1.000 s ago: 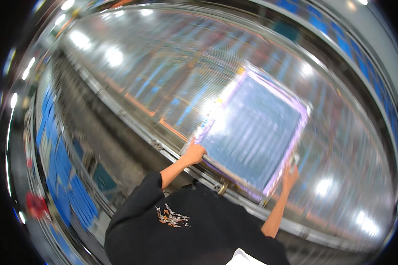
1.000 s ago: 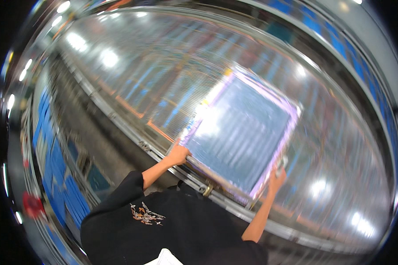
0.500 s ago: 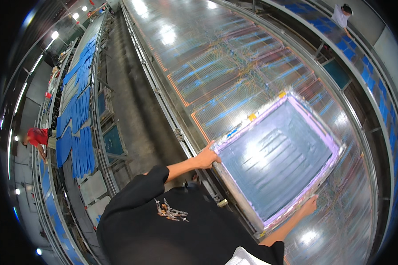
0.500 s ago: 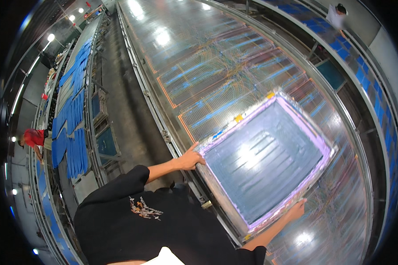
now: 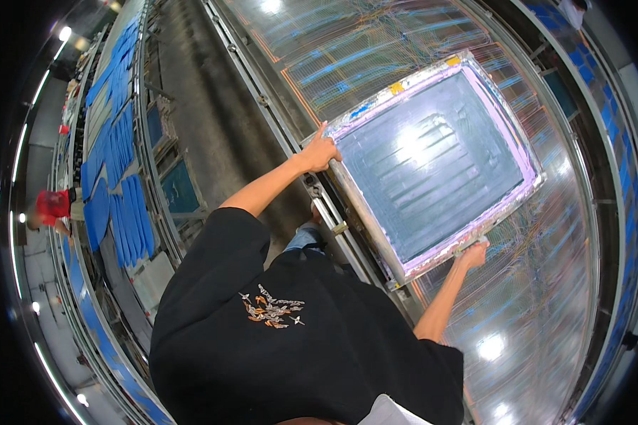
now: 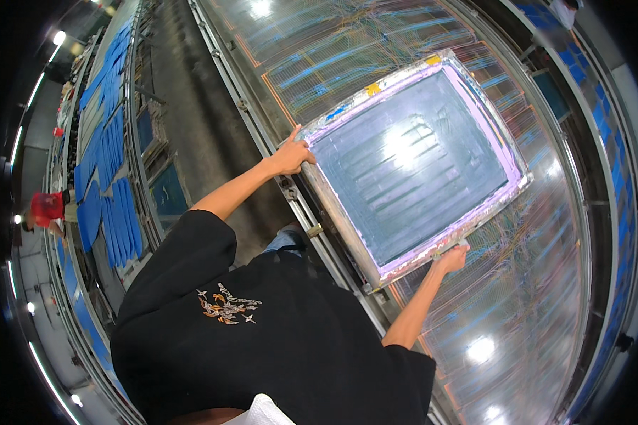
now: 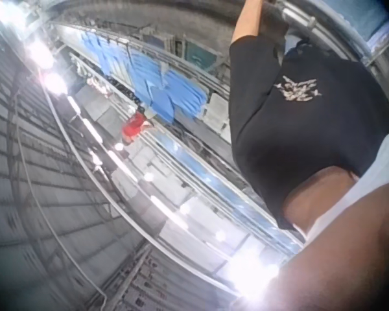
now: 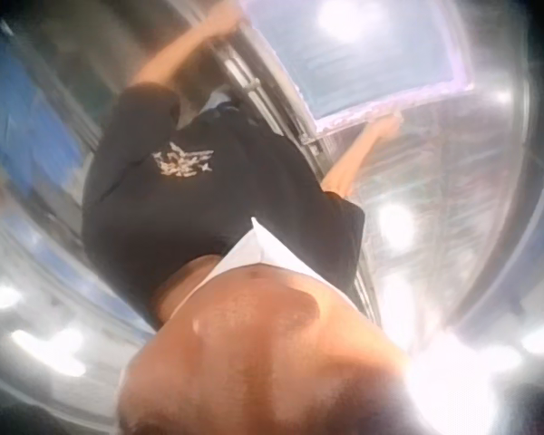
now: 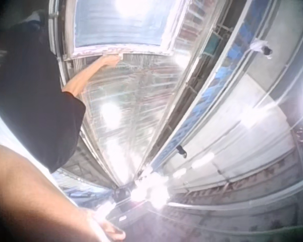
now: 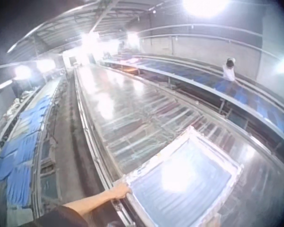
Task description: The person performs screen printing by placing a screen frame on a flat surface, applying purple ink, and using a squeegee to pull the ink across the mesh. They repeat this process on multiple frames, lifting and repositioning the screens as needed.
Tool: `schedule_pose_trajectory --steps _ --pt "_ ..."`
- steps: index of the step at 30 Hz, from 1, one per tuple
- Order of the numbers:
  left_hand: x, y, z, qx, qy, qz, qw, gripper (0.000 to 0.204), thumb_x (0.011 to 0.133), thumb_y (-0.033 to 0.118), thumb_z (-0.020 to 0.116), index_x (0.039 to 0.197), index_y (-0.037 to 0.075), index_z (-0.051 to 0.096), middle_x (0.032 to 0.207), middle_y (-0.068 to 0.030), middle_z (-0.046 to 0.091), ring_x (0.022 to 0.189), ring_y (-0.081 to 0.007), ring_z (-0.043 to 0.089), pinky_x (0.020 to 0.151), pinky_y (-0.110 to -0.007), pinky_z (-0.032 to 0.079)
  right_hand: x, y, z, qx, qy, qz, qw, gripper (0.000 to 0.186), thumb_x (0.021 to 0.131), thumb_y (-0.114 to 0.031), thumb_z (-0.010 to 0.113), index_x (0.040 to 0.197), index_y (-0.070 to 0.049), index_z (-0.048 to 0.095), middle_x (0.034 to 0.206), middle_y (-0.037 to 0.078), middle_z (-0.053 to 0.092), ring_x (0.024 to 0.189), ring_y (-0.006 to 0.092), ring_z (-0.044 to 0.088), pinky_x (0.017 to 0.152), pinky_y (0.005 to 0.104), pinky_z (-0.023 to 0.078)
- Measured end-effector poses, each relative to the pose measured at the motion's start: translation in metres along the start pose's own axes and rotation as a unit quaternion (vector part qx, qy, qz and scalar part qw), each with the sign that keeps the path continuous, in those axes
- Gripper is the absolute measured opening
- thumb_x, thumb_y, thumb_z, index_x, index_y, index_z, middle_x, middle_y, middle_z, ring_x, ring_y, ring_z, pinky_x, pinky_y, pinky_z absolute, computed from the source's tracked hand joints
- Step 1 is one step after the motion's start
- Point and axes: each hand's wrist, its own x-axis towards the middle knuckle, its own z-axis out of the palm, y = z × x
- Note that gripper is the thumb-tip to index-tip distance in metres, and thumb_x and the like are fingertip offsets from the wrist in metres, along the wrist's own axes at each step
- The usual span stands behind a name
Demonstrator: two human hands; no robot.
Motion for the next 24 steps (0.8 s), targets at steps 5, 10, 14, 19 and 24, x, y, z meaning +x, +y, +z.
schedule_pose_trajectory --steps 5,10,14,19,24 --pt "0.002 -0.051 -0.012 -0.034 0.054 0.047 0.997 0.05 0.071 -0.003 0.069 0.112 0.023 0.083 0.108 -0.005 0.078 0.127 -0.0308 0.063 0.129 -0.069 0.001 -0.02 0.006 0.031 -0.055 0.041 -0.054 0.996 0.045 0.106 -0.038 0.053 0.083 -0.002 0.069 0.071 0.003 0.062 0.06 0.0167 0.057 0.054 0.035 0.045" --pt "0.001 -0.072 -0.018 -0.005 0.021 0.066 0.998 0.054 0.069 -0.001 0.071 0.117 0.021 0.08 0.117 0.0022 0.078 0.135 -0.0316 0.059 0.127 -0.072 -0.005 -0.026 0.019 0.061 -0.114 0.043 -0.078 0.99 0.04 0.102 -0.033 0.054 0.098 0.0 0.077 0.073 0.004 0.067 0.068 0.0178 0.061 0.067 0.0385 0.048" --pt "0.014 -0.069 -0.052 0.024 0.0 0.11 0.994 0.052 0.069 0.002 0.074 0.117 0.023 0.081 0.11 -0.0041 0.079 0.137 -0.0326 0.059 0.127 -0.07 -0.008 0.009 0.036 0.045 -0.195 0.028 -0.077 0.977 0.039 0.1 -0.033 0.054 0.099 -0.002 0.078 0.079 0.004 0.069 0.071 0.0168 0.062 0.068 0.0384 0.048" --pt "0.039 -0.073 -0.052 0.041 -0.039 0.174 0.983 0.05 0.071 0.005 0.072 0.116 0.023 0.081 0.109 -0.0142 0.078 0.131 -0.0327 0.063 0.128 -0.069 -0.001 0.008 0.025 0.01 -0.35 0.03 -0.108 0.93 0.043 0.101 -0.038 0.058 0.115 0.0 0.072 0.099 0.014 0.074 0.086 0.0249 0.068 0.079 0.0405 0.052" --pt "0.037 -0.082 -0.056 0.005 -0.081 0.148 0.986 0.048 0.071 0.004 0.069 0.115 0.017 0.082 0.103 -0.0159 0.078 0.117 -0.0325 0.069 0.128 -0.063 0.017 -0.18 -0.066 0.063 -0.332 -0.252 -0.185 0.89 0.076 0.086 -0.053 0.082 0.141 -0.004 0.063 0.134 0.022 0.07 0.127 0.0335 0.066 0.109 0.0419 0.049"
